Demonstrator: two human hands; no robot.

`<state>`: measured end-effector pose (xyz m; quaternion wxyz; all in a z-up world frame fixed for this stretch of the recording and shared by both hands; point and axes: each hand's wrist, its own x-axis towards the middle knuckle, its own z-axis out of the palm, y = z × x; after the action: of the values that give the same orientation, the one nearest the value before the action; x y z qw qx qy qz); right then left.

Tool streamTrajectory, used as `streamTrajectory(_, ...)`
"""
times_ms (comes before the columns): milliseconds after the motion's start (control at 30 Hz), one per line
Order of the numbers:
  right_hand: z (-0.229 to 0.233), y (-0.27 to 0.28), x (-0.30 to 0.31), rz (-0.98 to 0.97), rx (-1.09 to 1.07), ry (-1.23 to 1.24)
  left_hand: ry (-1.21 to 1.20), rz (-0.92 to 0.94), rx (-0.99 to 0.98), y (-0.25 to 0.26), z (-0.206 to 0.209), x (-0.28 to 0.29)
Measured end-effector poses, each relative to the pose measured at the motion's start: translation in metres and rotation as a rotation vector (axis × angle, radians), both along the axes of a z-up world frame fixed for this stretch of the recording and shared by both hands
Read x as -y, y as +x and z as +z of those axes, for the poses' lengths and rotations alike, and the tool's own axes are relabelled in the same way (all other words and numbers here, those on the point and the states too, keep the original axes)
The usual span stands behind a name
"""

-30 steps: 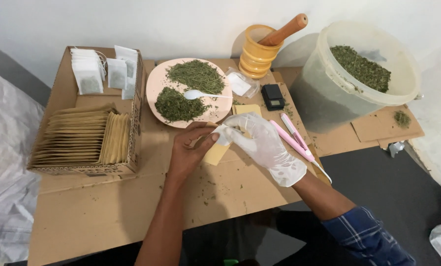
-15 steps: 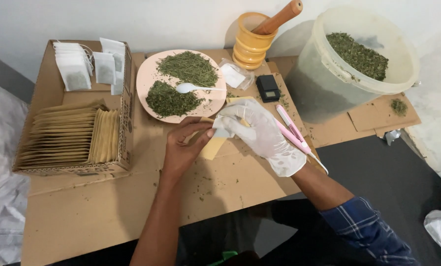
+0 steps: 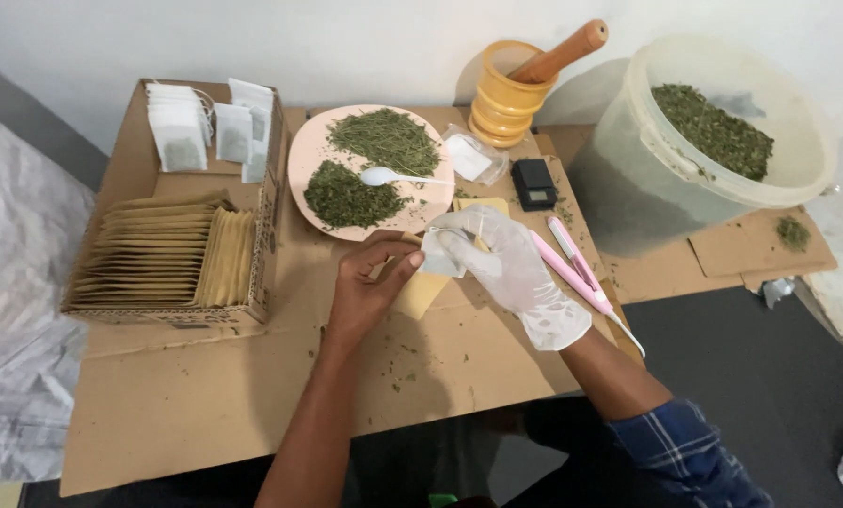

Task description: Manually folding and heat-sealing tea bags using a hair straightener.

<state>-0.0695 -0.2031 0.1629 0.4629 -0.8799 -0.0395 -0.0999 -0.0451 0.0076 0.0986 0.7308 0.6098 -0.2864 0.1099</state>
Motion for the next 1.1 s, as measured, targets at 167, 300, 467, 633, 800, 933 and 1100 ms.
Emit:
streamTrajectory(167,0.004,0.001,-0.007,-0.01,-0.021,0.047,0.003,0.031,0.006,0.004,-0.003,0.001)
streamTrajectory(300,0.007,-0.004,-0.005,0.024,0.064,0.002,0.028,0.063,-0.028,0.007,-0.005,0.002)
streamTrajectory(467,-0.012,0.001,0.006,0.069,0.228,-0.088,0.053,0.062,-0.041,0.007,-0.008,0.003)
streamTrajectory(633,0.007,-0.003,0.016,0.304,0.313,-0.074,0.065,0.071,-0.069,0.007,-0.01,0.002)
streamTrajectory(800,0.007,-0.008,0.026,0.234,0.237,-0.057,0.069,0.089,-0.038,0.008,-0.018,0.006)
streamTrajectory(933,0.031,-0.011,0.041,0.148,0.274,-0.036,0.048,0.072,-0.057,0.007,-0.003,-0.001)
streamTrajectory(1100,0.03,-0.01,0.062,-0.032,0.363,-0.267,0.048,0.103,-0.02,0.013,-0.019,-0.002)
